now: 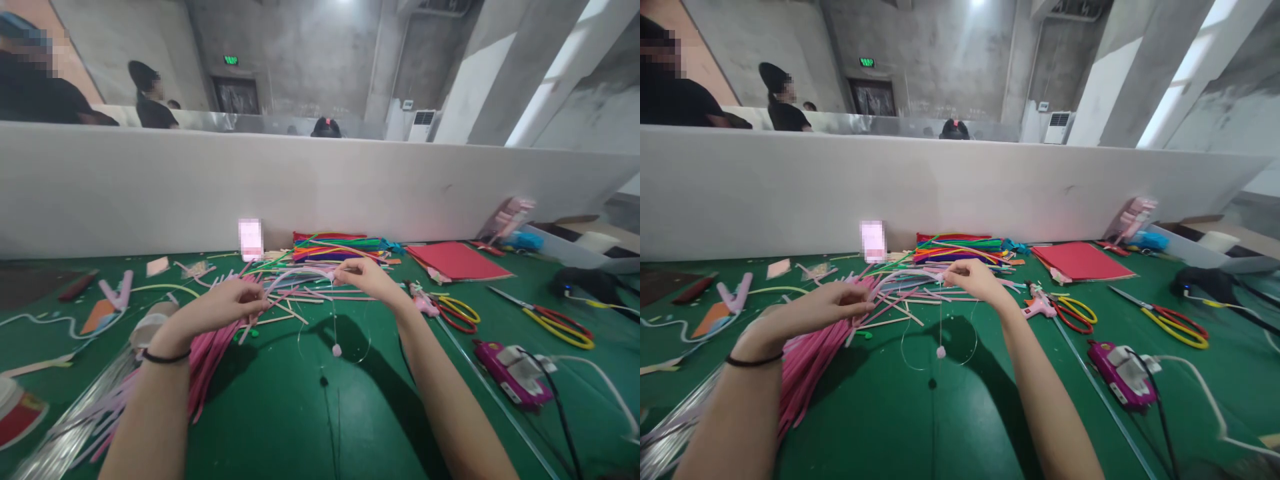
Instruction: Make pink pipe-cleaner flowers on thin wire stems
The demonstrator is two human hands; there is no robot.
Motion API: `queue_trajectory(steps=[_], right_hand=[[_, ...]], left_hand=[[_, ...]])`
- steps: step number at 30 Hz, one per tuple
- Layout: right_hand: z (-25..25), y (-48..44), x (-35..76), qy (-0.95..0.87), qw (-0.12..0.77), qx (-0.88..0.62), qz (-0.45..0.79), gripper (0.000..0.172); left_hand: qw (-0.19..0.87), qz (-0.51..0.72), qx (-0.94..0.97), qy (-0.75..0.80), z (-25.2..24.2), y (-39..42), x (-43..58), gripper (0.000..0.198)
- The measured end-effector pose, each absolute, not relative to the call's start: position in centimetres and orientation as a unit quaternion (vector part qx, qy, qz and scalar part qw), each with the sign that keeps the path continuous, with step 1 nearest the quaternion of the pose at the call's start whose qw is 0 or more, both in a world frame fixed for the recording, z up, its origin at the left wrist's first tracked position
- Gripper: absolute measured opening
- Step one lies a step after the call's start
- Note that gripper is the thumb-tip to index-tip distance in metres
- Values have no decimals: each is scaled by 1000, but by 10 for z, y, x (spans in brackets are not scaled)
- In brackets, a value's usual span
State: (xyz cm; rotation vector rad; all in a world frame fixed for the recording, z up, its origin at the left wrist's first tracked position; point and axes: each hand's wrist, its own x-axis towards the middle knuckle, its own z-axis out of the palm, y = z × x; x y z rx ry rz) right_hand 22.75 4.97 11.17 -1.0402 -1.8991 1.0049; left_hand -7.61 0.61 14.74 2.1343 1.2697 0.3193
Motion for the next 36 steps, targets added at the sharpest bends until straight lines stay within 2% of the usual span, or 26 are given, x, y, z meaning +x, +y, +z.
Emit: queue_trajectory(steps=[5,10,17,19,23,24,26,29,31,34,36], right_hand=[[102,47,223,-740,361,-406,397,23],[95,44,219,-737,349,-378,439,25],[92,45,216,-716,346,-366,483,29],[93,43,216,-711,348,-356,496,30],[95,41,217,-699,354,-328,527,29],[96,40,218,-693,359,-323,535,30],[96,40,218,-673,376,-316,553,29],[97,39,219,-628,406,-303,591,27],[97,39,218,-603,423,-297,608,25],[98,37,217,-590,438,-291,612,25],[98,37,216,-592,439,-288,612,25]], left_hand=[[402,219,785,417,157,-6,-63,26],[409,318,752,406,158,-9,-40,23],[398,331,766,382,153,-6,-30,25],[362,314,778,407,152,-5,-31,26],[174,325,783,501,146,3,-35,34],[157,337,780,503,144,6,-36,39],[207,364,776,471,138,10,-40,57],[374,386,760,364,131,14,-47,86],[437,373,760,303,129,15,-51,78],[440,292,799,289,130,14,-52,46],[465,222,809,282,130,13,-50,39]])
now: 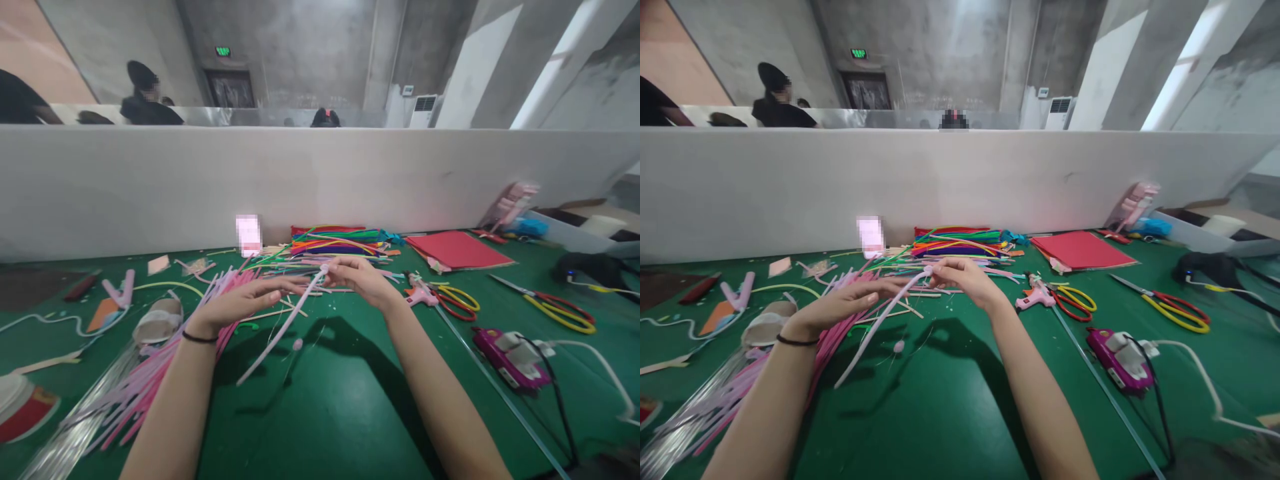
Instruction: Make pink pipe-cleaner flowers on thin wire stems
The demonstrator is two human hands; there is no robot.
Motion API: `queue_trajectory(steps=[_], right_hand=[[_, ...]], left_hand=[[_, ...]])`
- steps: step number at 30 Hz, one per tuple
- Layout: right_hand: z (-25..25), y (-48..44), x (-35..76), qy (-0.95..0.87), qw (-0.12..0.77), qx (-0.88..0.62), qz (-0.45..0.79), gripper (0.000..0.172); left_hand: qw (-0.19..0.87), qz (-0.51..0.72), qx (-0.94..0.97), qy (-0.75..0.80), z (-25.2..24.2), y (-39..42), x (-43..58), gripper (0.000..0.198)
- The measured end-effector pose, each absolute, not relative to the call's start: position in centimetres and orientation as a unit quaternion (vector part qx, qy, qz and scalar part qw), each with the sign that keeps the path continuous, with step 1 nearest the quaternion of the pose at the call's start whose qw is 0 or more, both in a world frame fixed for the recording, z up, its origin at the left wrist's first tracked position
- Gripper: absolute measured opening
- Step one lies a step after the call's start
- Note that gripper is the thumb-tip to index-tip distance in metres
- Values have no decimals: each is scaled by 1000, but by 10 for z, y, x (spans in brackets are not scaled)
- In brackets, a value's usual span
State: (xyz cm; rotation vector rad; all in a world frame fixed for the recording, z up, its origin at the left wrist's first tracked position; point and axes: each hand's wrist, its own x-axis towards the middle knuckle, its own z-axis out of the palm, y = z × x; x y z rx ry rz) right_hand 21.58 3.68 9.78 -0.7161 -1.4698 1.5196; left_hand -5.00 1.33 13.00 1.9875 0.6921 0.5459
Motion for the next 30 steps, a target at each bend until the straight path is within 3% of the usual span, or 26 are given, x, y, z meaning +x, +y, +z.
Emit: queue_trajectory(steps=[5,9,14,16,19,25,30], right_hand=[[96,38,215,-567,446,-279,634,24],[94,40,216,-537,455,-256,662,22],[93,42,217,-518,471,-262,664,23],[93,43,218,-507,482,-265,664,24],[94,44,220,-493,491,-258,671,23],[95,44,225,-480,491,-243,685,20],[96,40,226,-509,457,-240,689,20]], left_hand=[[568,174,772,226,124,15,-57,61],[562,139,784,225,128,15,-69,44],[627,-1,754,195,138,5,-63,56],[664,-11,715,219,136,2,-62,44],[689,21,675,262,128,3,-69,26],[632,142,693,316,113,17,-94,37],[578,317,655,370,99,31,-109,36]])
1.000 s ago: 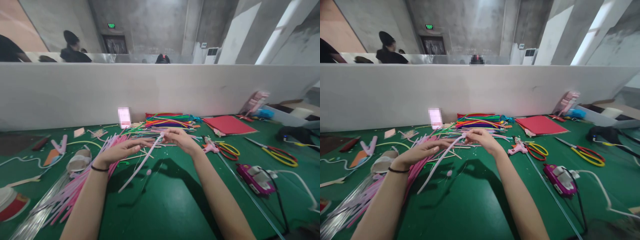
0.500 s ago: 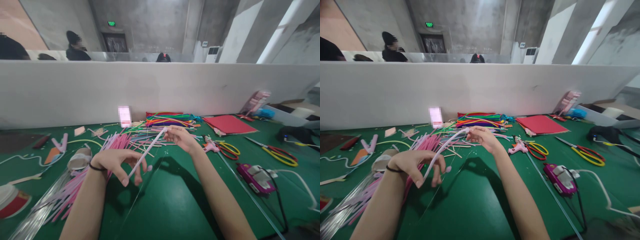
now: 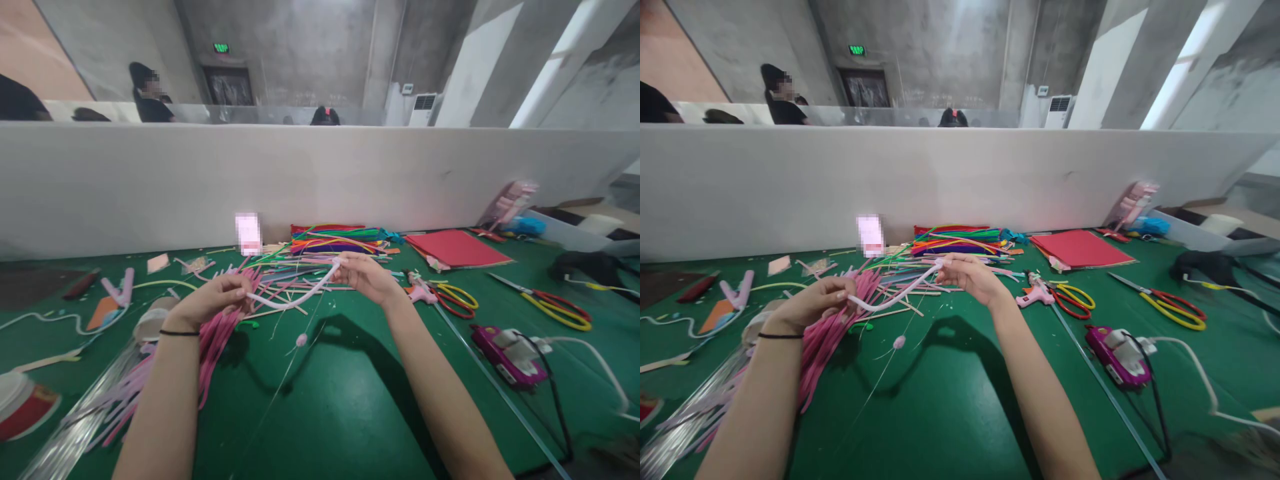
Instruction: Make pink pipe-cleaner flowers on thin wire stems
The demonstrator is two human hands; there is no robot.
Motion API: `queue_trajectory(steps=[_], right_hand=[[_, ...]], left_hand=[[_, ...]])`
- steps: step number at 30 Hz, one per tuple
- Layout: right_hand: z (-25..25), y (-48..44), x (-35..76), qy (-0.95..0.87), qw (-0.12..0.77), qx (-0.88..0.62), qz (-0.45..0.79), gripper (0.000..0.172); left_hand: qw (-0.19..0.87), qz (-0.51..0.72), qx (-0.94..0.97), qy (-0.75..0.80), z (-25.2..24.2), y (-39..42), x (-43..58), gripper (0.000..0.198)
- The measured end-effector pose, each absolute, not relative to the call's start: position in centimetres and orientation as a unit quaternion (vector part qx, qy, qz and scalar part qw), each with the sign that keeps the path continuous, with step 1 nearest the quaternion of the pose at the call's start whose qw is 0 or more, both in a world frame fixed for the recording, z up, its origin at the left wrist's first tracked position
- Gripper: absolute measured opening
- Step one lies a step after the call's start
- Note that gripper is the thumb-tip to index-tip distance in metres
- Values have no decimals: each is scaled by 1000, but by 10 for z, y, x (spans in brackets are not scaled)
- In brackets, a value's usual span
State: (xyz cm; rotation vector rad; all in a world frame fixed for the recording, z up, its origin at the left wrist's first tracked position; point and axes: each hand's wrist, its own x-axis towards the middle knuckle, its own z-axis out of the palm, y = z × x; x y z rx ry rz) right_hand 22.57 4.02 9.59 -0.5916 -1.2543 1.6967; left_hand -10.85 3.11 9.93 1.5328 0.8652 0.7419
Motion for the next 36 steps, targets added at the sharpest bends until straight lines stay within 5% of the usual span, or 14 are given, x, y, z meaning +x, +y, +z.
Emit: queue_trajectory(steps=[5,12,16,23,29,36], right_hand=[[96,39,223,-518,447,-249,686,21],[99,33,207,-543,428,-305,655,22],[103,27,194,-519,462,-340,634,24],[112,17,186,-500,490,-321,638,29],[115,14,189,-517,478,-318,635,25],[115,14,191,-559,413,-360,622,24]], left_hand=[[582,552,460,381,94,49,-118,26],[575,703,176,380,112,52,-90,21],[596,695,231,330,121,43,-54,20],[611,616,415,273,110,36,-16,76],[528,486,616,325,100,28,-21,33],[432,476,676,360,117,15,-3,20]])
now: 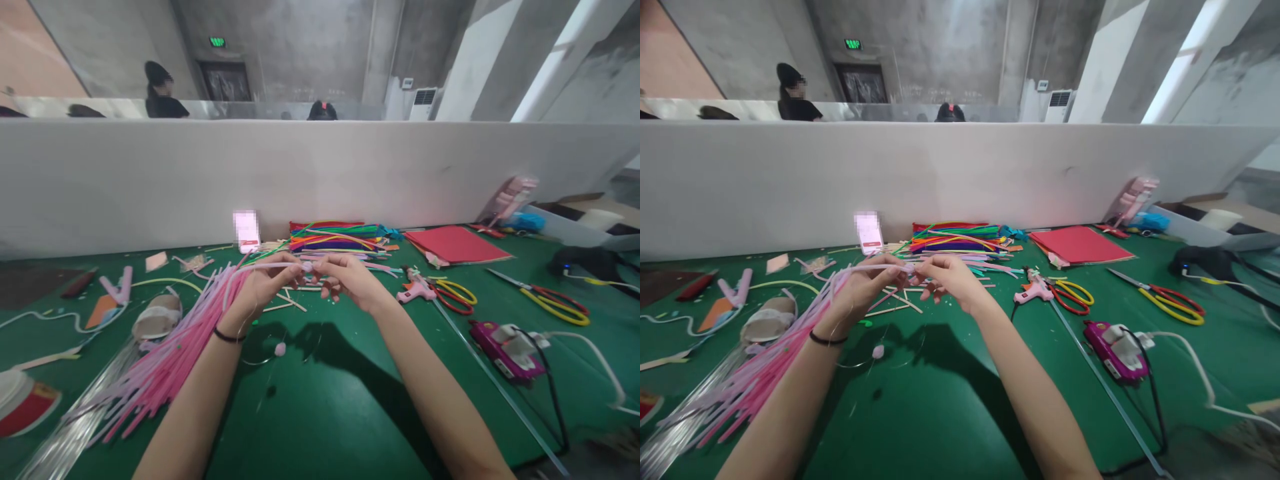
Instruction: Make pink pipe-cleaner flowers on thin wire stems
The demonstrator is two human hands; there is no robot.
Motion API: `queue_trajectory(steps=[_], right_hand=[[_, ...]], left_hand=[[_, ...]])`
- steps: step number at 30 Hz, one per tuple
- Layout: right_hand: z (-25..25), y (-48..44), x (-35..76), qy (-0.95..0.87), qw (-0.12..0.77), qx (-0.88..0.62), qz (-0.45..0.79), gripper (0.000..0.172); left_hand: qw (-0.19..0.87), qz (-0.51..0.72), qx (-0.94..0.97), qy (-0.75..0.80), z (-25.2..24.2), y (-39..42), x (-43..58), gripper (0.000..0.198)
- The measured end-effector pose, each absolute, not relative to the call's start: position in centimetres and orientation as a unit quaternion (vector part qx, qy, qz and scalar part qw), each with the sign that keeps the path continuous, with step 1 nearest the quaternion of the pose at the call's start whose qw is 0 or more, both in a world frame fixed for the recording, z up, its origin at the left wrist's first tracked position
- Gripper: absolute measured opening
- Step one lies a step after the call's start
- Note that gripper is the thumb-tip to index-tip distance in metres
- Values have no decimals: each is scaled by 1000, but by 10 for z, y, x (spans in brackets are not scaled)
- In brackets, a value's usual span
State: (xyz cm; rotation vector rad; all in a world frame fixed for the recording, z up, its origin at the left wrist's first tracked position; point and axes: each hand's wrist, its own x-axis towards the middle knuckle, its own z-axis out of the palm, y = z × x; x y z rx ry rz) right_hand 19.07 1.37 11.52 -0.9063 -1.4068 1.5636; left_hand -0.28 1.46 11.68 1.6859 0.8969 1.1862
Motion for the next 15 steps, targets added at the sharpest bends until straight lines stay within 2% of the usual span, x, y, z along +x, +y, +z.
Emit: queue_trajectory(steps=[8,15], right_hand=[[119,13,197,-682,400,-361,494,31],[127,4,199,-702,390,-299,515,32]], left_hand=[[426,471,687,352,116,11,4,19],[431,433,725,319,119,12,-8,15]])
